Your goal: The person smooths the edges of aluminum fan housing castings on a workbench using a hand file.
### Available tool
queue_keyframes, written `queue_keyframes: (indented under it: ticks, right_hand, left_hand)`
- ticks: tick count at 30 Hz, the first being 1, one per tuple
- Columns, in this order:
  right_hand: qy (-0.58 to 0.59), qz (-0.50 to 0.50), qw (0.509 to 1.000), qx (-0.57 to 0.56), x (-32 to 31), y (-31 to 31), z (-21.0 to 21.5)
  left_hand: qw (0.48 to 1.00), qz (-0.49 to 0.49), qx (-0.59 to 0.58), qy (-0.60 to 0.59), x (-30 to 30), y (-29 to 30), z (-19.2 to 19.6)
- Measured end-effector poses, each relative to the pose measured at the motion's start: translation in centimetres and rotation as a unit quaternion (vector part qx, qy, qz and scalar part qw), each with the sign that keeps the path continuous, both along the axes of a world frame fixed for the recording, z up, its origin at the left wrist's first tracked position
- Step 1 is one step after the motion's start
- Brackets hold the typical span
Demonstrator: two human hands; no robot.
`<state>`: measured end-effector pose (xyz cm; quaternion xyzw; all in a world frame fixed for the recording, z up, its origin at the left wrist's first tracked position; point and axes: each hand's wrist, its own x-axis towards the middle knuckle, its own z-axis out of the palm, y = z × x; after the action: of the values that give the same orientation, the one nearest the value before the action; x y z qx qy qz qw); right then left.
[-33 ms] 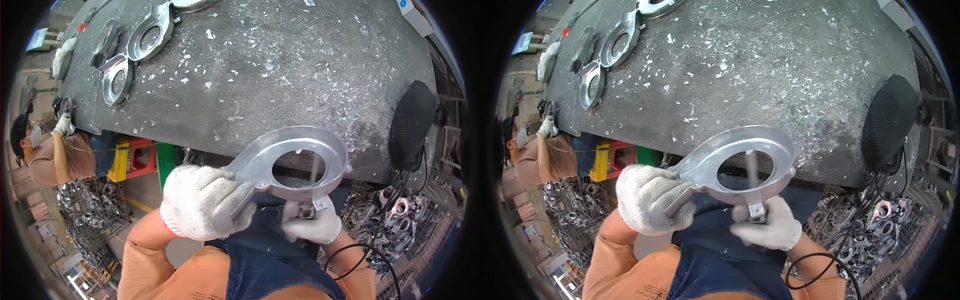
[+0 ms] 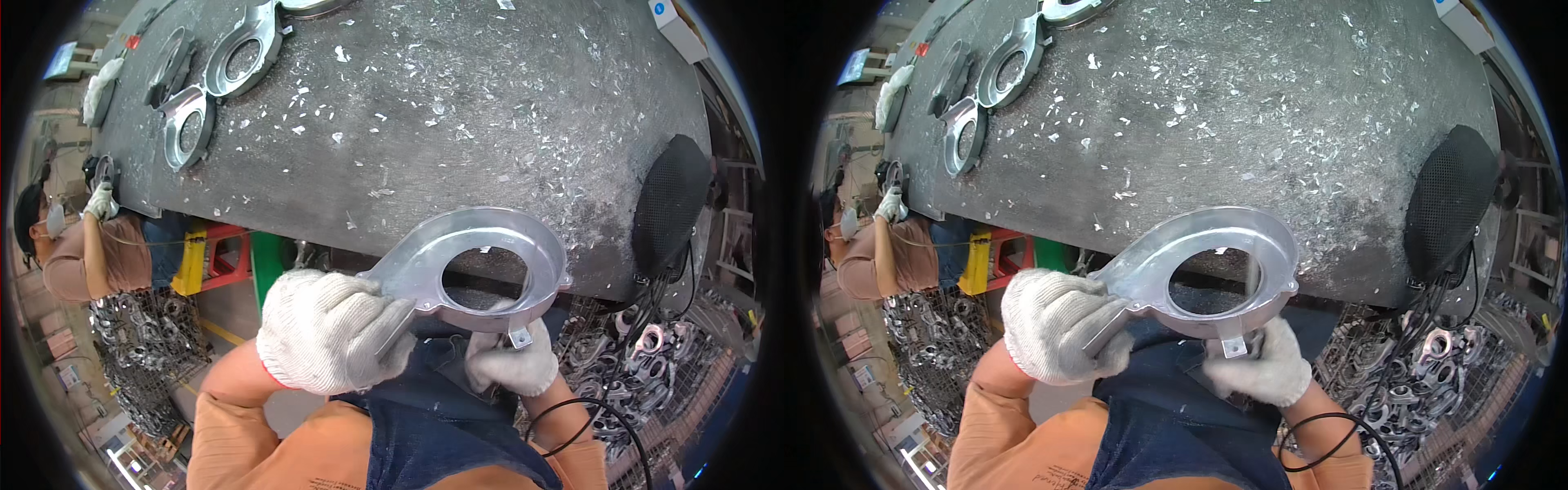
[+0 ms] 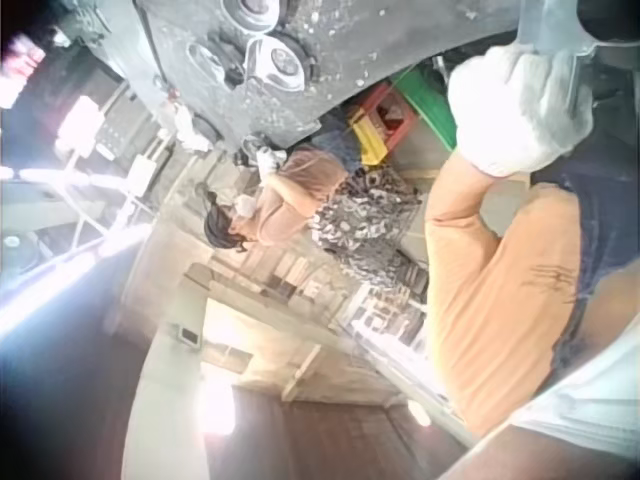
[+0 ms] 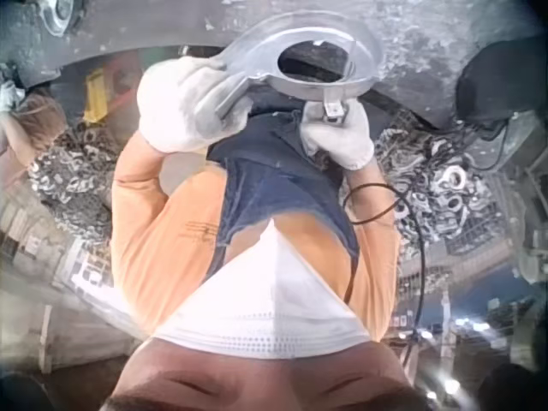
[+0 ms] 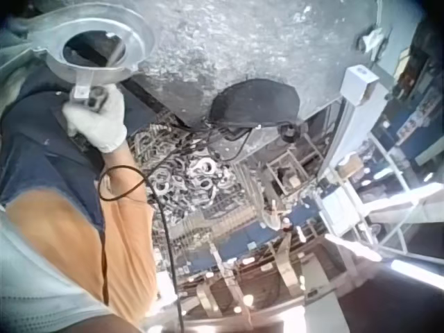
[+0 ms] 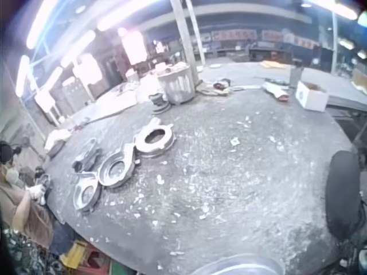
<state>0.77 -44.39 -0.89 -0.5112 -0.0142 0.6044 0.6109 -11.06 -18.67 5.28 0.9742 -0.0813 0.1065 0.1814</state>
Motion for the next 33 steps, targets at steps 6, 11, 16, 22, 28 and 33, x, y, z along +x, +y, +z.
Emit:
queue_keyframes:
  ticks: [6,11,16,22,28,33]
  right_hand:
    - [0.071,-0.042,0.996,-0.022,-0.8,1.5,-3.2]
    - [-0.070,0.180,0.981,-0.031,-0.5,3.2,-1.1]
    - [0.082,-0.032,0.983,0.159,-0.2,-2.7,-5.7]
    - [-0.077,0.160,0.975,-0.135,-0.1,4.0,-0.4]
    - [0.035,-0.162,0.986,-0.024,-1.3,-0.6,-1.9]
    - [0.018,-0.098,0.992,-0.082,-1.7,1.9,-3.8]
  left_hand:
    - [0.998,-0.061,-0.004,-0.019,1.6,0.0,-0.1]
    - [0.998,-0.043,0.038,0.002,1.4,0.1,0.6]
    - [1.000,-0.017,0.009,-0.008,1.4,-0.1,1.0]
    - [0.997,-0.008,-0.071,0.013,1.3,0.3,-0.9]
    - [0.999,0.005,-0.041,-0.012,1.4,0.1,-0.3]
    - [0.998,0.001,-0.061,-0.028,1.9,-0.2,-1.0]
